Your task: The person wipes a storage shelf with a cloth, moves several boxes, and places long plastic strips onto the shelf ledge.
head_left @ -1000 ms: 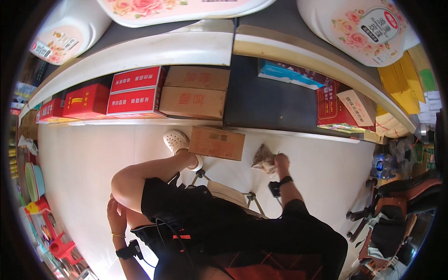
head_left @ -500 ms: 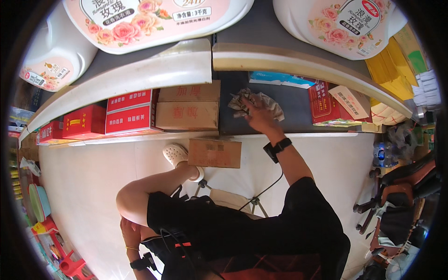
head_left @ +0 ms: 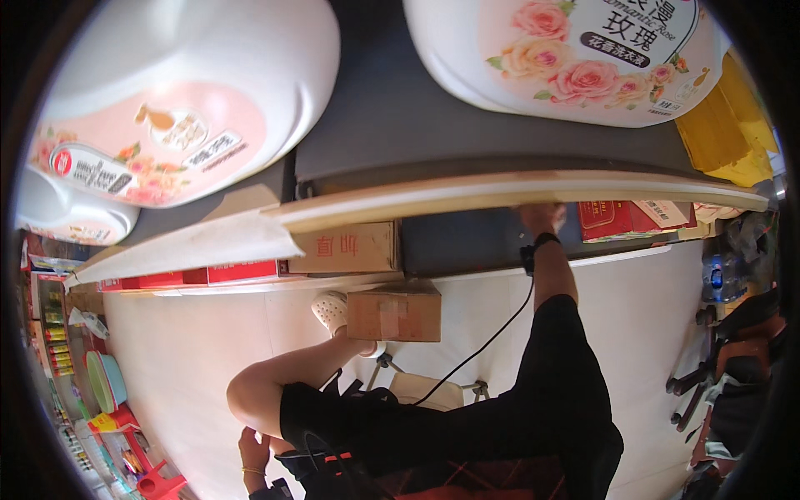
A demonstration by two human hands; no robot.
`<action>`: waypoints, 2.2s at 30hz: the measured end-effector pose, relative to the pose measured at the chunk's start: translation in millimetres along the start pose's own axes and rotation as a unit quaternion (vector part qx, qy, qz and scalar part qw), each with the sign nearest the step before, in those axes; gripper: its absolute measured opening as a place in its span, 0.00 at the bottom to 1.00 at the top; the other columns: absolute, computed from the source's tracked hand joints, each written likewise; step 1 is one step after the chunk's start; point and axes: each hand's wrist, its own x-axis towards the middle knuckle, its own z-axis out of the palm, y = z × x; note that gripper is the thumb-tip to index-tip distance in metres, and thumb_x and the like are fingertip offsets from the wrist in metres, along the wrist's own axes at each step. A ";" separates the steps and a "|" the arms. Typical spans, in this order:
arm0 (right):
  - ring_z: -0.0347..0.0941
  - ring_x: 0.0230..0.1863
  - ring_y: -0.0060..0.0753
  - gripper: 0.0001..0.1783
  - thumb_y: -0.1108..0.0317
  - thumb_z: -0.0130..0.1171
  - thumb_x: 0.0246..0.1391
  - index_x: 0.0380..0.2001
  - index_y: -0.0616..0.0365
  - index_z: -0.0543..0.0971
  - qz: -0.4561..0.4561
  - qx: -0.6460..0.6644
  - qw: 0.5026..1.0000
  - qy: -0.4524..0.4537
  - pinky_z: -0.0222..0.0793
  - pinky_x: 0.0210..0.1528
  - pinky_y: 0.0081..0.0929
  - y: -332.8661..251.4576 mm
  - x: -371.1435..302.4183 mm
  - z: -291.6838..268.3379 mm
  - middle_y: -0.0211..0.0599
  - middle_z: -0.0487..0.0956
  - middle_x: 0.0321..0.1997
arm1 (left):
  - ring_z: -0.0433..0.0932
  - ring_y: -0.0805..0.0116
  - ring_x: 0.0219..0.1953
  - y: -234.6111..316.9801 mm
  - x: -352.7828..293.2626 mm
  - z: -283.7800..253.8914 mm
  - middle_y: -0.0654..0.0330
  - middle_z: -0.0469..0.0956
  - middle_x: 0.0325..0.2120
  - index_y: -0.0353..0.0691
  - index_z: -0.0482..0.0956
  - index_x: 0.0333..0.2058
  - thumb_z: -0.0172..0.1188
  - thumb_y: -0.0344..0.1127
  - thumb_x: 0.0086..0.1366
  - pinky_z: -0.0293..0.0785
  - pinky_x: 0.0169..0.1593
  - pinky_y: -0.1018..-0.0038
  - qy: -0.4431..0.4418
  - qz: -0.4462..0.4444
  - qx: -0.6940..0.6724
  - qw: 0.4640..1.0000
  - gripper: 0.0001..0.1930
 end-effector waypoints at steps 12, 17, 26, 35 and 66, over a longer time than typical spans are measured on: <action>0.47 0.61 0.45 0.31 0.51 0.44 0.50 0.57 0.45 0.56 0.030 0.098 0.990 0.093 0.45 0.54 0.55 -31.8 52.0 26.0 0.36 0.52 0.62 | 0.70 0.48 0.43 13.9 20.5 1.2 0.45 0.72 0.40 0.33 0.72 0.39 0.58 0.37 0.47 0.67 0.45 0.63 0.013 0.044 0.022 0.999 0.20; 0.49 0.60 0.46 0.34 0.50 0.46 0.49 0.58 0.49 0.54 -0.159 0.125 0.975 0.094 0.46 0.55 0.53 -73.8 -18.5 29.3 0.38 0.50 0.63 | 0.69 0.45 0.39 26.9 25.5 8.1 0.44 0.73 0.35 0.33 0.74 0.35 0.56 0.36 0.47 0.67 0.42 0.61 -0.008 0.066 0.027 0.997 0.16; 0.47 0.60 0.52 0.36 0.53 0.51 0.46 0.59 0.41 0.51 0.029 0.041 0.991 0.122 0.51 0.56 0.49 54.9 -4.0 34.1 0.38 0.48 0.63 | 0.67 0.56 0.34 -54.1 -0.5 14.5 0.53 0.68 0.31 0.33 0.72 0.34 0.59 0.32 0.46 0.66 0.37 0.67 0.043 0.039 -0.002 0.998 0.15; 0.49 0.60 0.50 0.32 0.53 0.48 0.46 0.57 0.42 0.57 0.011 0.132 0.938 0.319 0.48 0.53 0.54 -44.1 -56.3 56.7 0.39 0.56 0.60 | 0.65 0.50 0.42 -21.0 14.1 12.7 0.48 0.69 0.36 0.31 0.72 0.35 0.56 0.32 0.48 0.61 0.47 0.63 -0.008 -0.005 -0.015 1.000 0.15; 0.70 0.41 0.41 0.16 0.74 0.49 0.41 0.38 0.55 0.72 -0.222 0.659 0.716 -0.057 0.67 0.38 0.31 -66.6 -112.7 -10.1 0.44 0.72 0.41 | 0.63 0.49 0.43 -26.3 11.8 15.5 0.47 0.70 0.34 0.33 0.73 0.35 0.56 0.41 0.49 0.60 0.47 0.60 0.014 0.063 0.103 0.993 0.18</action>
